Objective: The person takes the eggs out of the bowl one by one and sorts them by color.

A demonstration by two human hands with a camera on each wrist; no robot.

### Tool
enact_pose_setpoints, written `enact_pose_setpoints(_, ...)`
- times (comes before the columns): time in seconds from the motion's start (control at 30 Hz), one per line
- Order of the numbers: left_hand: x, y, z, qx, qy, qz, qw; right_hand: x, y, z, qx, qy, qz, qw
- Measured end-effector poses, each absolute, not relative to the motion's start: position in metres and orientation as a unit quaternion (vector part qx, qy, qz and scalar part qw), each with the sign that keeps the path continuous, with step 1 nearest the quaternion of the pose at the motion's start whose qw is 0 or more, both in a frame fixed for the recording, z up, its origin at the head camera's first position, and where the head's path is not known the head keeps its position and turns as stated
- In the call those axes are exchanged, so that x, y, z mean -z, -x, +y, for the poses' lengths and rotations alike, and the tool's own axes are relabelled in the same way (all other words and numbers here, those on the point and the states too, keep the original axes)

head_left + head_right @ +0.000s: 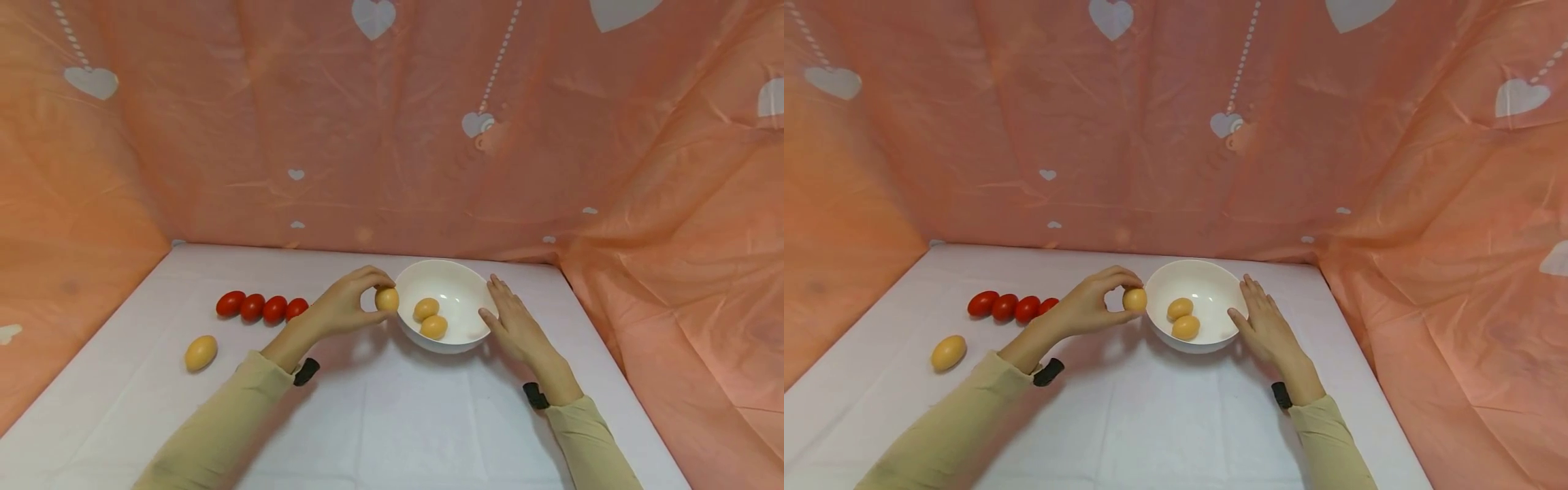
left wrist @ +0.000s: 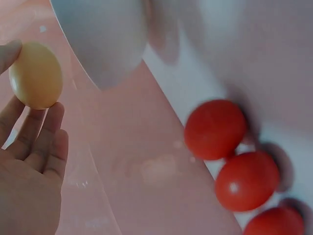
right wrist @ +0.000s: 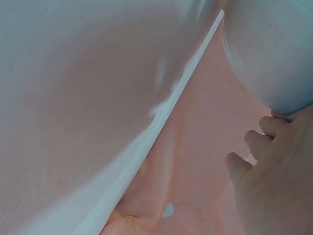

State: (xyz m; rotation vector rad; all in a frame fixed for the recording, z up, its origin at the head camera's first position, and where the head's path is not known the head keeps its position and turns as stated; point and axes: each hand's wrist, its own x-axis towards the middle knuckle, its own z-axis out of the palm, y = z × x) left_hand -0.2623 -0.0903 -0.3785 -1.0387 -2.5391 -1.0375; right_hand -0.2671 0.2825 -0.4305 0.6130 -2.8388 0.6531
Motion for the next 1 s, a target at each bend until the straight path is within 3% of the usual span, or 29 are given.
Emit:
enact_pose_setpoints(0.63, 0.377, 0.242, -0.152, 0.24, 0.384, -0.886, 0.102, 0.43, 0.267, 0.283, -0.221, -0.206, -0.949, 0.086)
enact_pose_setpoints(1.0, 0.382, 0.225, -0.184, 0.238, 0.35, -0.905, 0.044, 0.429, 0.267, 0.282, -0.22, -0.206, -0.95, 0.085)
